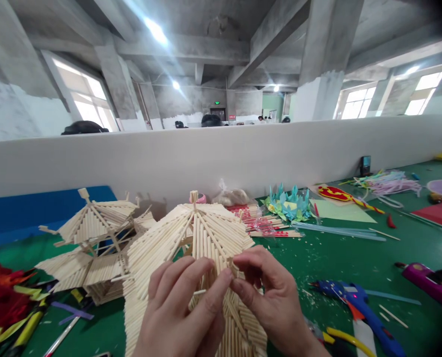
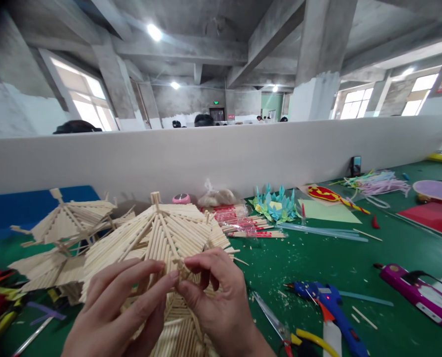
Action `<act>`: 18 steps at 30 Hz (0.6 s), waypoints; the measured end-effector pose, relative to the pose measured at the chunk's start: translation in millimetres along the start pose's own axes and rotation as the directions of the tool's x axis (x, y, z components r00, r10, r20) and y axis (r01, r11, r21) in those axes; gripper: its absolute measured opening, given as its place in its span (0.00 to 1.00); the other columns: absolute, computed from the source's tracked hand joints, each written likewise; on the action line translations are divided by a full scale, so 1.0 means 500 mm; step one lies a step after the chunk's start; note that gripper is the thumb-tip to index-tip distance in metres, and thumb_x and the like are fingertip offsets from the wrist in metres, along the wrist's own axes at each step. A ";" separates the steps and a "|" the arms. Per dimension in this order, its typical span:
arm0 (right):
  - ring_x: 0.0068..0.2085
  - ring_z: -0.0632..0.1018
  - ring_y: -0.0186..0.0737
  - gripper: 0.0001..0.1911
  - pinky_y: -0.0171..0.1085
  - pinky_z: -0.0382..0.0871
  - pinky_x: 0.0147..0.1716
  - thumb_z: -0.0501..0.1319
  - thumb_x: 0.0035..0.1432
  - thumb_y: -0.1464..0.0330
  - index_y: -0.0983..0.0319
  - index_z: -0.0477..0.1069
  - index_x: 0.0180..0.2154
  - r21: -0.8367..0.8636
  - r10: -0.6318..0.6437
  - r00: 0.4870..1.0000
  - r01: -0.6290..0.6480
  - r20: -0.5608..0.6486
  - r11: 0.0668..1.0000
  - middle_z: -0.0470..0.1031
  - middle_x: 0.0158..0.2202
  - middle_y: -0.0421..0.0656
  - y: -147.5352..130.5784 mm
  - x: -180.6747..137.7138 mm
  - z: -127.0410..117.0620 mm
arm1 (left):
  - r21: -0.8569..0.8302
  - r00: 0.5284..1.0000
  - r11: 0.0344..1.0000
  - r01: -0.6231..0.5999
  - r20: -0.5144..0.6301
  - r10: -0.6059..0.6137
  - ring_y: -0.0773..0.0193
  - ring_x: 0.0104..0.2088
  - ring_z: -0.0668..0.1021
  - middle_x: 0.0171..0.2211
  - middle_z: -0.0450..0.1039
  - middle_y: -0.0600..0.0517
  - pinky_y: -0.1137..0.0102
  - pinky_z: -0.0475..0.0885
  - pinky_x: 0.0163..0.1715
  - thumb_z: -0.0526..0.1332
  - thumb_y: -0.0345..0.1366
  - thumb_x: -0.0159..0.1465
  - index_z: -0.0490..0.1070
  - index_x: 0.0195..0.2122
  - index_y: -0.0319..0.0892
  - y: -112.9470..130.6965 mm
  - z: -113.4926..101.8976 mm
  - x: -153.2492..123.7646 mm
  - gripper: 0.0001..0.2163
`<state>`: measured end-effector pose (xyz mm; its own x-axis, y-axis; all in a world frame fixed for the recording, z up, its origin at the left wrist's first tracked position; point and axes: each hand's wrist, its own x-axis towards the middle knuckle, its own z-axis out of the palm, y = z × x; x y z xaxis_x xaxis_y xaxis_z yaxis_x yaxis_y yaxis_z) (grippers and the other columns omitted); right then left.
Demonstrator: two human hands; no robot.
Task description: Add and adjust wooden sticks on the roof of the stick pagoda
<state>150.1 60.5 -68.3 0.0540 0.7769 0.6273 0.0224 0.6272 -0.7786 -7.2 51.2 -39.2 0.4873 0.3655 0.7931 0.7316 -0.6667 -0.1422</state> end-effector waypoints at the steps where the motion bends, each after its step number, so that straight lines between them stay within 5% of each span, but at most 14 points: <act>1: 0.26 0.67 0.30 0.09 0.31 0.62 0.23 0.65 0.51 0.69 0.56 0.71 0.36 0.002 0.001 1.000 -0.001 0.000 1.000 0.68 0.29 0.36 0.001 0.000 0.000 | 0.002 1.000 1.000 -0.008 0.002 0.008 0.53 0.40 0.69 0.41 0.65 0.47 0.56 0.65 0.36 0.53 0.21 0.56 0.69 0.42 0.43 -0.001 0.000 0.001 0.15; 18: 0.26 0.66 0.30 0.09 0.31 0.62 0.23 0.65 0.50 0.69 0.55 0.72 0.36 0.054 0.023 1.000 -0.023 0.005 0.998 0.68 0.29 0.36 0.002 0.002 -0.002 | 0.021 0.999 1.000 -0.020 0.039 0.019 0.53 0.38 0.68 0.40 0.65 0.48 0.56 0.67 0.32 0.52 0.24 0.59 0.69 0.41 0.43 -0.004 -0.007 0.008 0.13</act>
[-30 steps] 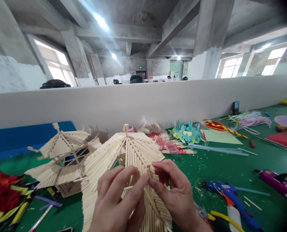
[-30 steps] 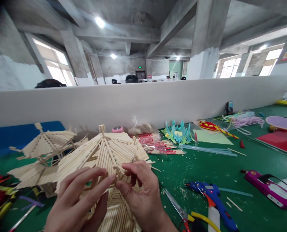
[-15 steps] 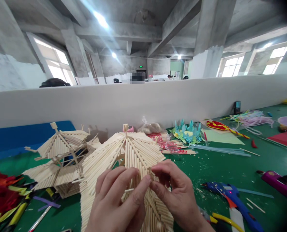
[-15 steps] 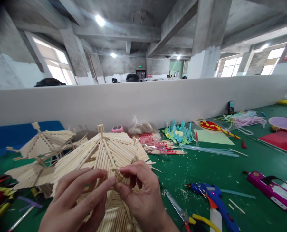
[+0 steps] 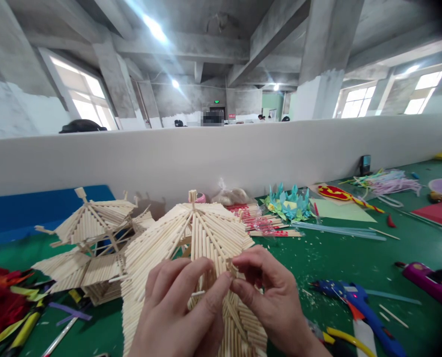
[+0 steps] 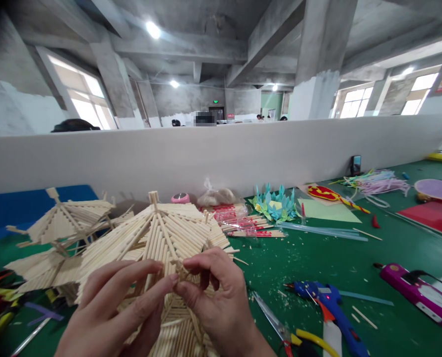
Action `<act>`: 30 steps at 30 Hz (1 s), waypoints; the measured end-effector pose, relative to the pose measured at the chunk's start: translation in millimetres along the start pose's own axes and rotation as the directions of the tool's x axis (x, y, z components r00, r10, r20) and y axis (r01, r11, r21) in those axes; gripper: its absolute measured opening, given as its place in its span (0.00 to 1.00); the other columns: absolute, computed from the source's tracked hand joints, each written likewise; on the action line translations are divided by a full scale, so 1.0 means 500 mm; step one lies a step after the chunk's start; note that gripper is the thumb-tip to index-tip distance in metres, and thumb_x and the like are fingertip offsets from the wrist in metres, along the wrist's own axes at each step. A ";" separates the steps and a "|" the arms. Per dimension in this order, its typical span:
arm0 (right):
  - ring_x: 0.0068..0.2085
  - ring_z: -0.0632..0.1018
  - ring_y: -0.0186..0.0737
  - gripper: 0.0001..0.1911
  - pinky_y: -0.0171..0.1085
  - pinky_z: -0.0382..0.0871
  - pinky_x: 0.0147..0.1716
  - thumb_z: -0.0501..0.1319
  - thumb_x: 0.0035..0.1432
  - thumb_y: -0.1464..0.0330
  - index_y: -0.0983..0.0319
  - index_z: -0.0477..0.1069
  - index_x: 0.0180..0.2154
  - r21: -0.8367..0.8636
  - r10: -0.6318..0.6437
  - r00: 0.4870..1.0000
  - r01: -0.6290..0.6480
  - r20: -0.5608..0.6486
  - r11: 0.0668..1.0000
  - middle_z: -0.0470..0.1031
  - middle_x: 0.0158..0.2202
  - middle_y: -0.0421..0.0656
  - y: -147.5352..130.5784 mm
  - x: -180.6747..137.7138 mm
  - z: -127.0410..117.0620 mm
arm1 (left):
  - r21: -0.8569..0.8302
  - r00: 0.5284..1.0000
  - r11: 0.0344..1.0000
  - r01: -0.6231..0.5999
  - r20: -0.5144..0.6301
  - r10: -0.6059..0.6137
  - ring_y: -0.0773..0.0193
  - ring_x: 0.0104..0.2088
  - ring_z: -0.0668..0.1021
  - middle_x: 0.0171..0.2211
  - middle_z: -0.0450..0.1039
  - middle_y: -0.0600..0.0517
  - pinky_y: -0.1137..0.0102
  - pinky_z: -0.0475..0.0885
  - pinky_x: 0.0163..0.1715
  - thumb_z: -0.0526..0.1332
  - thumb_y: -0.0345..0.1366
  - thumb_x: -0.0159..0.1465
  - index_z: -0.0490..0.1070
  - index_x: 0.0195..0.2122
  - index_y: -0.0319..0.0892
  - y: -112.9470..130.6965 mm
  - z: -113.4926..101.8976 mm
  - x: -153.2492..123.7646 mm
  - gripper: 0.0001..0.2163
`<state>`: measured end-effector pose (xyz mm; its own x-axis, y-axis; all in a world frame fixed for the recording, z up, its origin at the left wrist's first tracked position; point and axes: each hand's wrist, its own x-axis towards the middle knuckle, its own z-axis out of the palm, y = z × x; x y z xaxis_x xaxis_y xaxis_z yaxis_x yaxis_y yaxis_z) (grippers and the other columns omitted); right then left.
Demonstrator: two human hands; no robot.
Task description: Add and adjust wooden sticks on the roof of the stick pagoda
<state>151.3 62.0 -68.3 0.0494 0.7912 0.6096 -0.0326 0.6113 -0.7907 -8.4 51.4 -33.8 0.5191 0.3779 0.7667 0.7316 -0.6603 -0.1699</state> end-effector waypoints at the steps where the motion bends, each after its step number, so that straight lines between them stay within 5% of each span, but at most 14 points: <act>1: 0.26 0.66 0.30 0.09 0.31 0.62 0.23 0.65 0.50 0.69 0.55 0.72 0.36 0.004 0.002 1.000 -0.002 -0.003 1.000 0.68 0.29 0.36 0.000 0.000 0.000 | -0.001 1.000 1.000 -0.001 0.005 0.001 0.53 0.38 0.68 0.40 0.65 0.48 0.56 0.67 0.32 0.52 0.24 0.59 0.69 0.41 0.43 0.000 -0.001 0.000 0.13; 30: 0.28 0.68 0.28 0.20 0.27 0.63 0.26 0.67 0.47 0.68 0.50 0.68 0.43 0.161 0.133 0.991 -0.130 -0.005 0.978 0.68 0.30 0.34 0.021 -0.009 0.008 | -0.138 0.987 0.987 0.087 0.144 -0.067 0.51 0.40 0.66 0.42 0.63 0.45 0.53 0.69 0.36 0.54 0.19 0.55 0.69 0.42 0.42 0.008 -0.022 0.006 0.17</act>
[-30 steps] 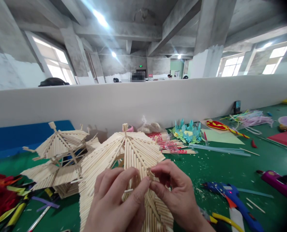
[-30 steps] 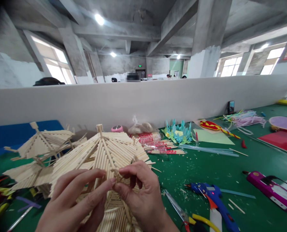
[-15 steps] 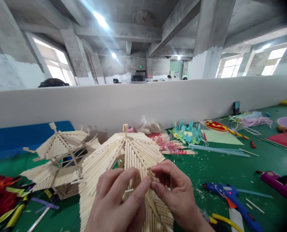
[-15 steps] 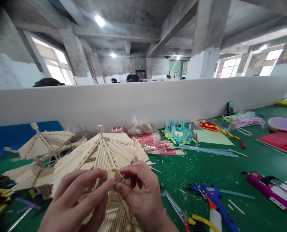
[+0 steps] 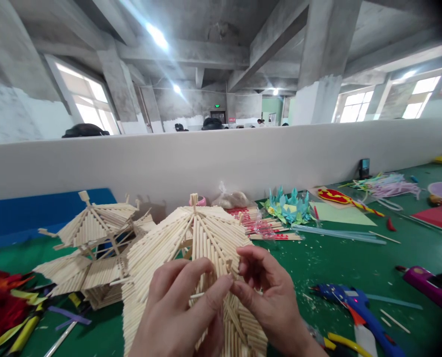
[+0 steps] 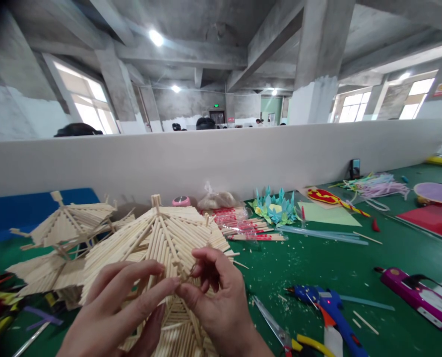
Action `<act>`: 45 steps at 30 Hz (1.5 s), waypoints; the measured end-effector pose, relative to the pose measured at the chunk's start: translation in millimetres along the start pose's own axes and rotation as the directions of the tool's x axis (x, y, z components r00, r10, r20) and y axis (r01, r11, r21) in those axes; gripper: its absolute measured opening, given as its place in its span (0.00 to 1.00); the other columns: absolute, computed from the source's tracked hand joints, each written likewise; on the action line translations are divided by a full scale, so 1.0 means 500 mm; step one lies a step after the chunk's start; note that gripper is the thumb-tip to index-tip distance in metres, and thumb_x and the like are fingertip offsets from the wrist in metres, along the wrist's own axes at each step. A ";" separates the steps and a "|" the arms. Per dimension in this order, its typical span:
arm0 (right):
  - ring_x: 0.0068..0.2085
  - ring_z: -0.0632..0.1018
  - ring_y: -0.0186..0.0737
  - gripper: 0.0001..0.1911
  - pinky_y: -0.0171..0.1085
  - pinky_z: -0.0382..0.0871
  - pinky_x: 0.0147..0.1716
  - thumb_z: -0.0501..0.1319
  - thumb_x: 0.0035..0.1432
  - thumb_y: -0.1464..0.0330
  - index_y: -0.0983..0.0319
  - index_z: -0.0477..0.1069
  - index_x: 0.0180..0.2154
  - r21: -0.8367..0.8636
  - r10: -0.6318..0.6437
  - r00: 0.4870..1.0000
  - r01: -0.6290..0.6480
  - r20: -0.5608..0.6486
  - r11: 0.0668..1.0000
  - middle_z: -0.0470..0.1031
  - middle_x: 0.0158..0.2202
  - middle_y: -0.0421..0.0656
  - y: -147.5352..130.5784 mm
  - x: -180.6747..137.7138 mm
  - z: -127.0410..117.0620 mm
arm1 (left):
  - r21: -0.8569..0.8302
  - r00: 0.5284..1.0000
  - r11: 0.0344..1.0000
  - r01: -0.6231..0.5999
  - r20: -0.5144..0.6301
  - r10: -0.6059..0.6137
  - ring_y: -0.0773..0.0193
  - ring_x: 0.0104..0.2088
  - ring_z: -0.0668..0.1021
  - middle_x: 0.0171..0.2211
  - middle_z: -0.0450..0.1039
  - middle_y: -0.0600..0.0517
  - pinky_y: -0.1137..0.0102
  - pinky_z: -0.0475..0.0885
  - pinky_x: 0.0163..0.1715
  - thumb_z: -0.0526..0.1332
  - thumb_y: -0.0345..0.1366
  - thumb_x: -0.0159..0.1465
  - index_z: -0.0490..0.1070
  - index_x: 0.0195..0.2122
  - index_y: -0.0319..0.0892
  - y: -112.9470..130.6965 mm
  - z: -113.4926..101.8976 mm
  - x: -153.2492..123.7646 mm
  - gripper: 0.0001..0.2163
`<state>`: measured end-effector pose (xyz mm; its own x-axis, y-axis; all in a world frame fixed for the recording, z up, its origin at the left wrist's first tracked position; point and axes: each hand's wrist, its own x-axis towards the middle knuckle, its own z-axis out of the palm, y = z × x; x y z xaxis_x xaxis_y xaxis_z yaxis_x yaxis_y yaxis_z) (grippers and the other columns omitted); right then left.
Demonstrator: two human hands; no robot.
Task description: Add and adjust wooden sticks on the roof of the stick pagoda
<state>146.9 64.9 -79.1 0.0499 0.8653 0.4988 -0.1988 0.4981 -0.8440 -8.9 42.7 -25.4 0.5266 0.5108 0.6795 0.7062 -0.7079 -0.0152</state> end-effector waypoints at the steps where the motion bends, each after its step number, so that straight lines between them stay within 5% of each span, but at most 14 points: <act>1: 0.27 0.68 0.28 0.20 0.27 0.63 0.26 0.67 0.47 0.69 0.50 0.68 0.43 0.001 0.001 1.000 -0.001 0.001 1.000 0.68 0.30 0.34 0.001 0.000 0.000 | -0.002 1.000 1.000 0.002 0.002 -0.002 0.51 0.41 0.66 0.42 0.63 0.45 0.54 0.69 0.36 0.54 0.18 0.55 0.69 0.42 0.42 0.000 0.000 0.000 0.17; 13: 0.29 0.68 0.28 0.21 0.28 0.64 0.26 0.66 0.48 0.69 0.49 0.66 0.45 -0.032 -0.021 1.000 0.022 0.013 0.999 0.67 0.31 0.34 0.003 -0.002 -0.003 | -0.064 0.998 0.997 0.047 -0.041 -0.049 0.55 0.41 0.67 0.42 0.64 0.46 0.58 0.69 0.39 0.54 0.20 0.56 0.68 0.46 0.40 0.015 -0.010 0.006 0.17; 19: 0.34 0.70 0.32 0.20 0.30 0.67 0.32 0.63 0.52 0.66 0.51 0.63 0.47 0.010 0.024 0.999 -0.024 -0.022 1.000 0.67 0.34 0.37 0.004 -0.019 -0.013 | 0.085 0.974 0.996 -0.014 -0.226 0.033 0.55 0.40 0.70 0.40 0.66 0.45 0.60 0.69 0.38 0.61 0.19 0.52 0.70 0.42 0.35 0.009 -0.014 -0.028 0.15; 25: 0.31 0.71 0.31 0.19 0.28 0.67 0.28 0.65 0.50 0.67 0.51 0.65 0.45 -0.173 -0.077 0.994 0.062 -0.078 0.983 0.70 0.32 0.37 0.008 -0.024 -0.013 | 0.233 0.950 0.970 -0.074 -0.280 0.139 0.54 0.38 0.71 0.37 0.70 0.47 0.59 0.66 0.37 0.66 0.25 0.51 0.72 0.40 0.37 -0.008 0.007 -0.042 0.14; 34: 0.29 0.72 0.31 0.17 0.27 0.68 0.25 0.66 0.48 0.69 0.53 0.68 0.42 -0.174 -0.126 0.985 0.104 -0.119 0.979 0.70 0.30 0.37 -0.010 -0.010 0.006 | 0.147 0.924 0.989 -0.011 -0.377 0.066 0.54 0.39 0.72 0.32 0.77 0.47 0.58 0.59 0.42 0.56 0.29 0.61 0.76 0.36 0.40 0.007 0.045 -0.012 0.08; 45: 0.28 0.71 0.31 0.18 0.29 0.66 0.25 0.67 0.48 0.67 0.54 0.68 0.42 -0.081 -0.038 0.993 0.030 -0.108 0.996 0.69 0.29 0.37 0.006 -0.006 0.006 | 0.229 0.948 0.961 -0.155 -0.237 0.210 0.54 0.39 0.71 0.34 0.78 0.47 0.59 0.60 0.43 0.61 0.25 0.56 0.74 0.41 0.37 -0.015 0.041 -0.016 0.11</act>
<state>143.4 63.9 -82.7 0.1625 0.8467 0.5067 -0.1171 0.5264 -0.8421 -8.8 53.8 -45.6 0.5355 0.2201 0.8154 0.7051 -0.6479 -0.2882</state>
